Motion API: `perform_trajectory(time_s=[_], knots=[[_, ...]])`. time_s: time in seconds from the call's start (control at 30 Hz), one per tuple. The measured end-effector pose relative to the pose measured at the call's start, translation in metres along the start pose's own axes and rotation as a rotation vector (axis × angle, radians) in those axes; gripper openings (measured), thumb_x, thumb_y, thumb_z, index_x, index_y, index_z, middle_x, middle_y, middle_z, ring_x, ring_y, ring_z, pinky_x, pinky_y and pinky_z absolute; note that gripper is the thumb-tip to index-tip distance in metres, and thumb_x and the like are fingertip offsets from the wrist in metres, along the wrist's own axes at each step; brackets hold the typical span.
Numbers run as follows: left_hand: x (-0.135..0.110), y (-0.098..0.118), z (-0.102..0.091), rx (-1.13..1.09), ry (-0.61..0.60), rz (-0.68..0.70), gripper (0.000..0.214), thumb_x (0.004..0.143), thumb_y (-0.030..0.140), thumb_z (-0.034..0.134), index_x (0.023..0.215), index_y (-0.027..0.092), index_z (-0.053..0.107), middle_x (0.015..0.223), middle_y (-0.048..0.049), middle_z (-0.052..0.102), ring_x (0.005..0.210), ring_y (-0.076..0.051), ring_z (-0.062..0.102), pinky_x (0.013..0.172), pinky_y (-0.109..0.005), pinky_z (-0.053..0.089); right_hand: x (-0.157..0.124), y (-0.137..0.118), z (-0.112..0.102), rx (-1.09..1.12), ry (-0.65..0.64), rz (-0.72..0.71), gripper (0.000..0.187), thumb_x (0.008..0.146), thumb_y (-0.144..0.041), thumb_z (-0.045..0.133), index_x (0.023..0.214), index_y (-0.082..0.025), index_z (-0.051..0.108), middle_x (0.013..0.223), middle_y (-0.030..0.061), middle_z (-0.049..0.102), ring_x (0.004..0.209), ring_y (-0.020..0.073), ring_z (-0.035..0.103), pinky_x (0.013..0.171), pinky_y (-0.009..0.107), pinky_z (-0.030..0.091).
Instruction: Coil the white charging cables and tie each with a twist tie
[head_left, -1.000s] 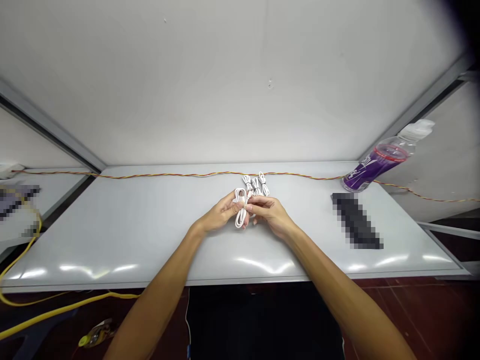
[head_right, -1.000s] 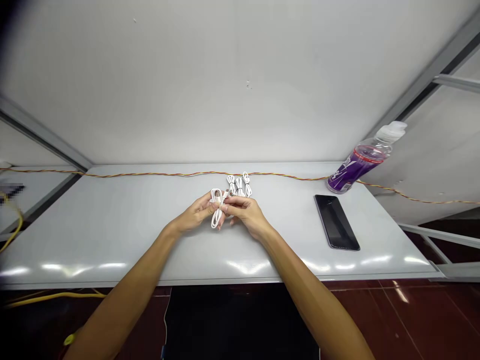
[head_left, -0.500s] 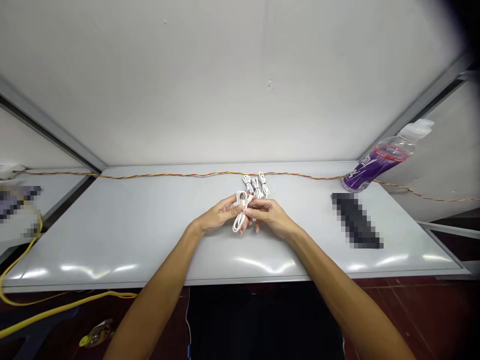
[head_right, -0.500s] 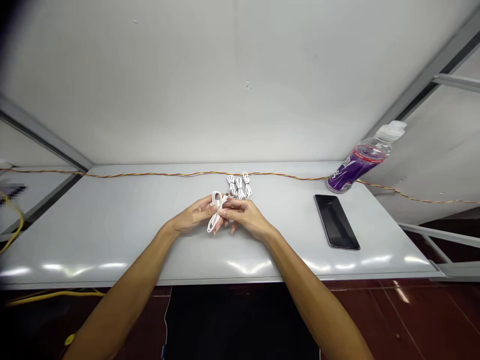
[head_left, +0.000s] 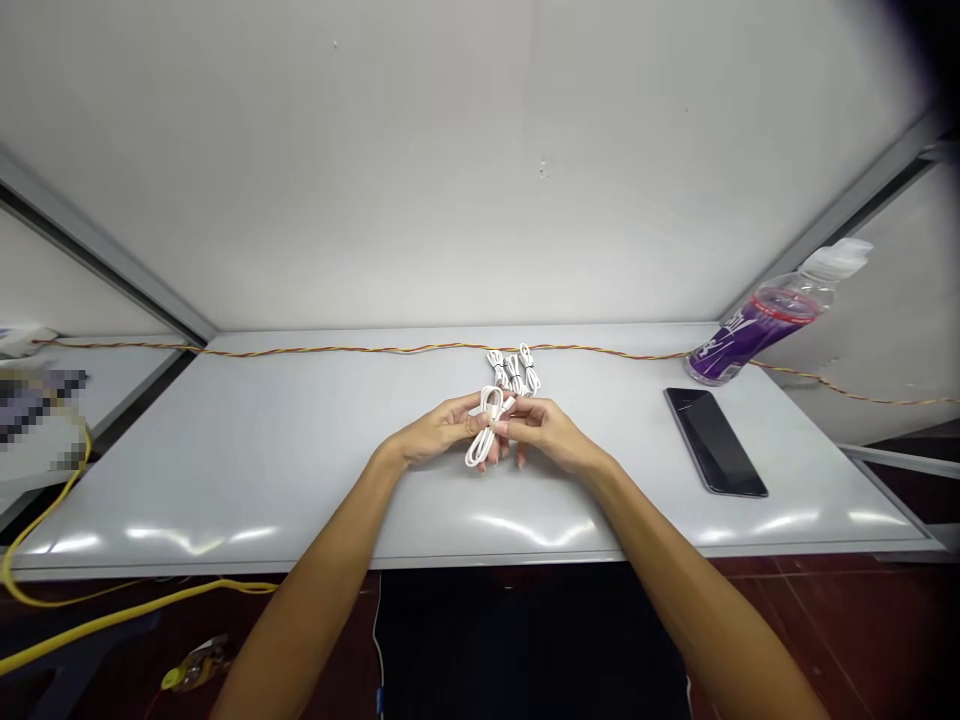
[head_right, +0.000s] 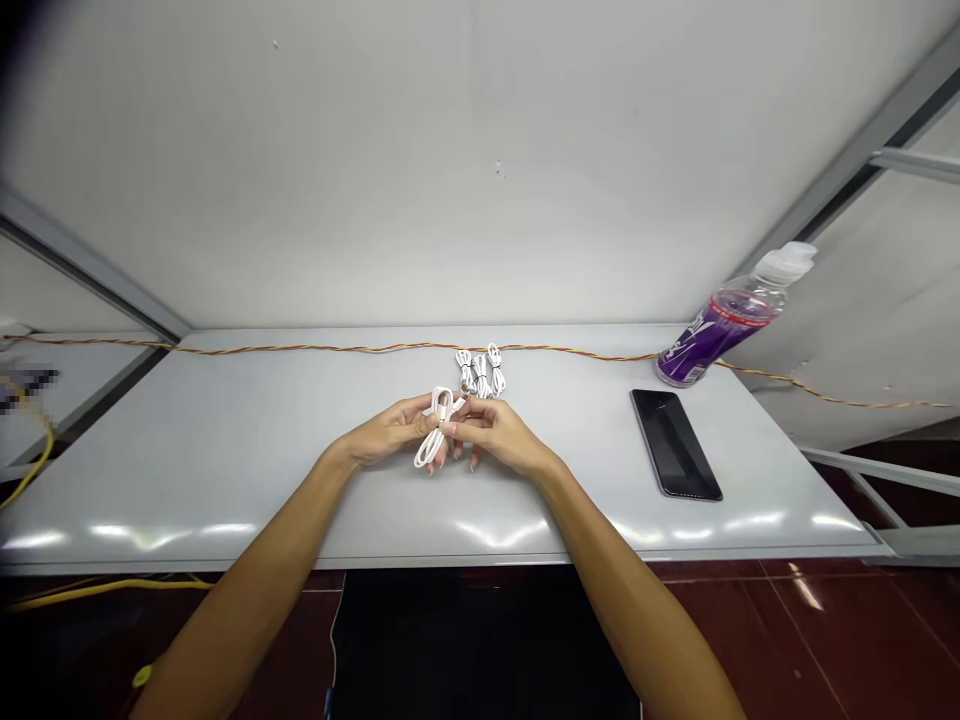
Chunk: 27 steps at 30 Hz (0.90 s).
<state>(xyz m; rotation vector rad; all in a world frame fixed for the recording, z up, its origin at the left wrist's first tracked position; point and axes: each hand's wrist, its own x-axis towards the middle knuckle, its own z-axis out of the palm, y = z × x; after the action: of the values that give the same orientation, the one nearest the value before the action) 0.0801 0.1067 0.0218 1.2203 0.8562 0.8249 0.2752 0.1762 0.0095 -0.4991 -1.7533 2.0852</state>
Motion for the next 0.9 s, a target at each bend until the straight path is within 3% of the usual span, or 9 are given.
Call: perform_trajectory(time_s=[0.17,0.37,0.5,0.7,0.9], knots=[[0.002,0.0,-0.001,0.058,0.055,-0.021,0.059,0.093,0.049,0.053,0.142,0.017,0.045,0.082,-0.0086,0.068,0.069,-0.018,0.066,0.067,-0.031,0.053,0.0,0.001,-0.005,-0.015,0.008,0.019,0.032,0.082,-0.044,0.07,0.093,-0.014,0.067,0.083,0.0081,0.072,0.07,0.0174,0.065,0.053,0.026,0.051],[0.0,0.002,-0.005,0.054,0.055,-0.058,0.056,0.09,0.048,0.057,0.138,0.019,0.051,0.088,-0.007,0.064,0.072,-0.017,0.065,0.071,-0.036,0.057,0.003,0.006,-0.01,-0.003,0.123,0.004,0.035,0.078,-0.046,0.073,0.095,-0.016,0.068,0.082,0.006,0.07,0.066,0.0161,0.065,0.049,0.024,0.05],[0.002,-0.003,-0.003,0.103,0.112,-0.072,0.064,0.086,0.043,0.065,0.143,0.021,0.046,0.089,-0.0043,0.059,0.069,-0.013,0.06,0.068,-0.036,0.058,0.007,0.011,-0.013,0.023,0.265,-0.008,0.034,0.073,-0.045,0.077,0.089,-0.015,0.068,0.079,0.0044,0.068,0.06,0.0154,0.064,0.046,0.023,0.049],[0.01,-0.02,0.002,0.29,0.255,0.04,0.06,0.096,0.045,0.046,0.151,0.023,0.033,0.071,0.0041,0.041,0.057,-0.008,0.044,0.055,-0.027,0.054,0.011,0.018,-0.015,0.002,0.359,-0.019,0.037,0.072,-0.046,0.078,0.09,-0.015,0.07,0.089,0.0063,0.068,0.065,0.0151,0.065,0.043,0.021,0.048],[0.012,-0.022,0.003,0.39,0.329,0.083,0.058,0.097,0.047,0.042,0.148,0.02,0.038,0.063,0.0049,0.039,0.049,-0.008,0.043,0.048,-0.022,0.045,0.01,0.013,-0.012,0.088,0.295,0.004,0.037,0.072,-0.045,0.079,0.094,-0.017,0.069,0.094,0.0055,0.067,0.056,0.0107,0.061,0.039,0.02,0.043]])
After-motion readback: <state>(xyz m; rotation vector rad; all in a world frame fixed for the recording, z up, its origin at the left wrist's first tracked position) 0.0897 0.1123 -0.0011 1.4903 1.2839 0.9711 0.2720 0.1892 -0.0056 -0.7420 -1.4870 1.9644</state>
